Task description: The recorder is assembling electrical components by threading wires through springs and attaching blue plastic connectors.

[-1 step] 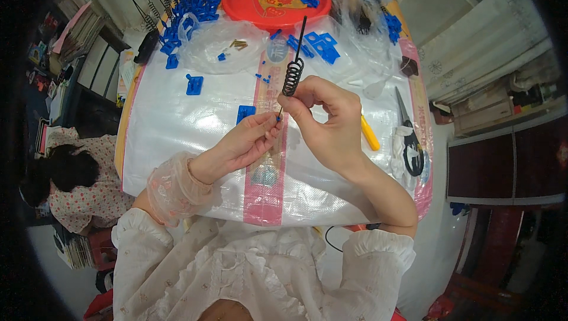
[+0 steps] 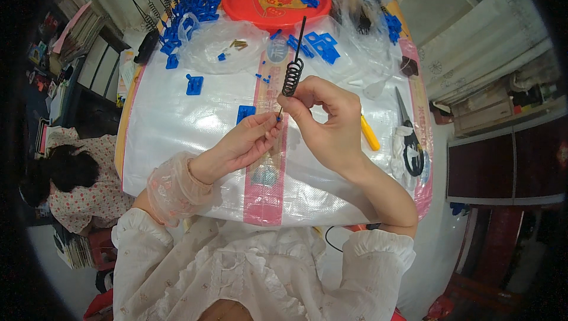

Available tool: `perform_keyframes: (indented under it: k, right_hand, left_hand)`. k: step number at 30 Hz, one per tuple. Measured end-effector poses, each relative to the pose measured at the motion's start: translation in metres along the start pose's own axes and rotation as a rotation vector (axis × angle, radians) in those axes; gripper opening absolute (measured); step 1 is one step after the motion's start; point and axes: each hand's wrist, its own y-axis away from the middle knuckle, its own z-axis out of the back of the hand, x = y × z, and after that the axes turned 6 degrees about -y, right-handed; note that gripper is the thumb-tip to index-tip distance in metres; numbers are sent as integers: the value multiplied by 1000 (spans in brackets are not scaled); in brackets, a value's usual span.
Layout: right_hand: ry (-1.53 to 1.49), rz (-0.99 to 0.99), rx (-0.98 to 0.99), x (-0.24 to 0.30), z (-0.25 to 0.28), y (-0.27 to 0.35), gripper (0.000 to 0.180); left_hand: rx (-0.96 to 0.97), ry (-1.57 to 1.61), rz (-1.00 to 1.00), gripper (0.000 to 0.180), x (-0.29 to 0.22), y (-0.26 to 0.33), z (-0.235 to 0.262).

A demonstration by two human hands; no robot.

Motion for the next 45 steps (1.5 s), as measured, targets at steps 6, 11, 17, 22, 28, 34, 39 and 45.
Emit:
perform_keyframes:
  k: [6,11,17,22,28,34,39,45]
  right_hand:
    - [0,16,9,0,0,0,16]
    - [-4,11,-2,2,0,-2,15]
    - [-10,2,9,-1,1,-1,14]
    - [-14,5,-1,0,0,0,15]
    - [3,10,11,-3,1,-1,16]
    - [18,10,13,-4,1,-1,16]
    - [44,55,15,-6,-1,-1,12]
    - [14,-59,-4,-4,-1,0,8]
  left_hand:
    - [29,18,0,23,0,0,2]
    - [60,13,-5,23,1,-1,5]
    - [1,-1,8,23,0,0,-1]
    - [-6,0,7,22,0,0,-2]
    - [0,17,15,23,0,-1,-1]
    - [23,49,4,24,0,0,0]
    - [4,60,2,23,0,-1,0]
    - [-8,33,-13,23,0,0,-2]
